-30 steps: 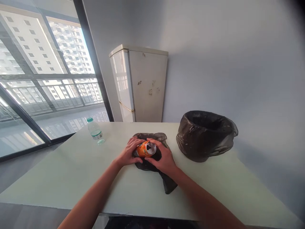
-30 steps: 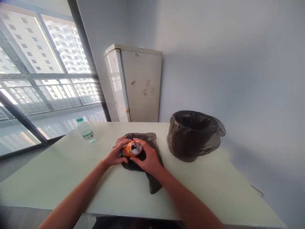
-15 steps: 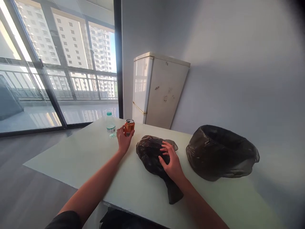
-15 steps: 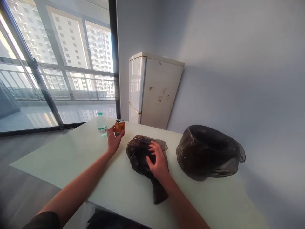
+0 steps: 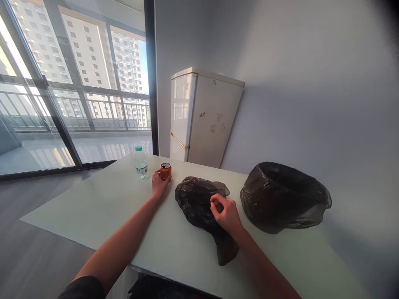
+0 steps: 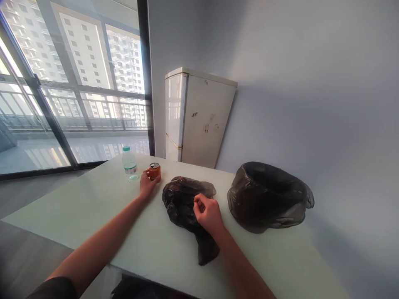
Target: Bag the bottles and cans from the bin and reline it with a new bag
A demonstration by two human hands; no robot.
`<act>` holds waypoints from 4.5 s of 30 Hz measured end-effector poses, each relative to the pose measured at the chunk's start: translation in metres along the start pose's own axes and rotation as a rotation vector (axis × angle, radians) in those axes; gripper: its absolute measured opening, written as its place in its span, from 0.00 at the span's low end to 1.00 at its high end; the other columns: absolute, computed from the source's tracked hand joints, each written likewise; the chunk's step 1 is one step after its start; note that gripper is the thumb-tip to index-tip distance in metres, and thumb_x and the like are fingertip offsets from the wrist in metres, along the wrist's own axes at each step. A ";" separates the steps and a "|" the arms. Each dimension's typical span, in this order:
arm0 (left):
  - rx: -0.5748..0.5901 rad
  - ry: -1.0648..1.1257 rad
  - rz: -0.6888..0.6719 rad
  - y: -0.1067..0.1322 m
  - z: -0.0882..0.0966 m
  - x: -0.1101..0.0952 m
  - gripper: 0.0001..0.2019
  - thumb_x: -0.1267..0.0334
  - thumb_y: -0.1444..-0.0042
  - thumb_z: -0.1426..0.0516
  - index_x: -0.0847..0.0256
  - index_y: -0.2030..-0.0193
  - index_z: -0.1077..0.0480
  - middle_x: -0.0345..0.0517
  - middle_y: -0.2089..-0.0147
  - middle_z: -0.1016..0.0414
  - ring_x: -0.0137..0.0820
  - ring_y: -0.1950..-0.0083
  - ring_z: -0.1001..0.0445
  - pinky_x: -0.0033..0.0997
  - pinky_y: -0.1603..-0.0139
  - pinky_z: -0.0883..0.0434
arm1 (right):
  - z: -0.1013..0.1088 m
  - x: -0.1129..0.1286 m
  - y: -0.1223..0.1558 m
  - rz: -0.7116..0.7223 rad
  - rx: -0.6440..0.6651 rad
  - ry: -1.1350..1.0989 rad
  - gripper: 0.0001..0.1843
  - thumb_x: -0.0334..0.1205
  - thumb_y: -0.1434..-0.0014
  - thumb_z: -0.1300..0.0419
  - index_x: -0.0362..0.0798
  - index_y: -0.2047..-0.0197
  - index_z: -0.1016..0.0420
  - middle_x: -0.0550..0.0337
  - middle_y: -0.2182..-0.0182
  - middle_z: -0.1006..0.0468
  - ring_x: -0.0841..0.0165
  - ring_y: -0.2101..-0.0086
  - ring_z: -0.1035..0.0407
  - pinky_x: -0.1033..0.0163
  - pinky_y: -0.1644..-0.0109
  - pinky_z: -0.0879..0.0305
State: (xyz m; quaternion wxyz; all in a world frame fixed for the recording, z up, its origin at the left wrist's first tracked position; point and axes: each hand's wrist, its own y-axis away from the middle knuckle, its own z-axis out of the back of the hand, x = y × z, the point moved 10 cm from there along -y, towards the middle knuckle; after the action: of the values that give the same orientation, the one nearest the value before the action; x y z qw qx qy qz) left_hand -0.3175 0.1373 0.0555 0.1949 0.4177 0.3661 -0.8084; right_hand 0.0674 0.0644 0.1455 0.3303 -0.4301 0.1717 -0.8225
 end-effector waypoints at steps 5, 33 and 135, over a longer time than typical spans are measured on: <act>-0.037 0.006 0.035 0.002 0.007 -0.008 0.31 0.58 0.48 0.29 0.62 0.40 0.35 0.61 0.44 0.26 0.52 0.38 0.25 0.60 0.35 0.29 | -0.014 0.004 0.001 0.026 0.213 0.103 0.11 0.39 0.31 0.41 0.51 0.67 0.24 0.64 0.74 0.22 0.67 0.72 0.27 0.61 0.63 0.32; 0.598 0.098 -0.470 0.078 -0.065 -0.109 0.24 0.52 0.32 0.43 0.59 0.33 0.28 0.57 0.32 0.25 0.46 0.31 0.26 0.51 0.25 0.32 | 0.016 -0.035 -0.008 -0.182 0.244 0.701 0.11 0.34 0.27 0.43 0.51 0.59 0.19 0.55 0.60 0.16 0.62 0.65 0.25 0.59 0.64 0.43; 0.331 0.155 -1.147 0.151 0.013 -0.214 0.46 0.34 0.36 0.38 0.56 0.20 0.46 0.63 0.32 0.26 0.52 0.31 0.27 0.58 0.25 0.36 | 0.052 -0.010 -0.001 0.041 -0.436 -0.579 0.24 0.61 0.31 0.36 0.54 0.43 0.26 0.46 0.41 0.18 0.51 0.38 0.26 0.42 0.36 0.27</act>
State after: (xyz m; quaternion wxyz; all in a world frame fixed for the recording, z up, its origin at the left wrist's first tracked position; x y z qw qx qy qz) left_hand -0.1074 0.0306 0.1704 -0.3671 0.2359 0.4157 -0.7980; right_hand 0.1134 0.0722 0.1698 0.2823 -0.7021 0.2510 -0.6037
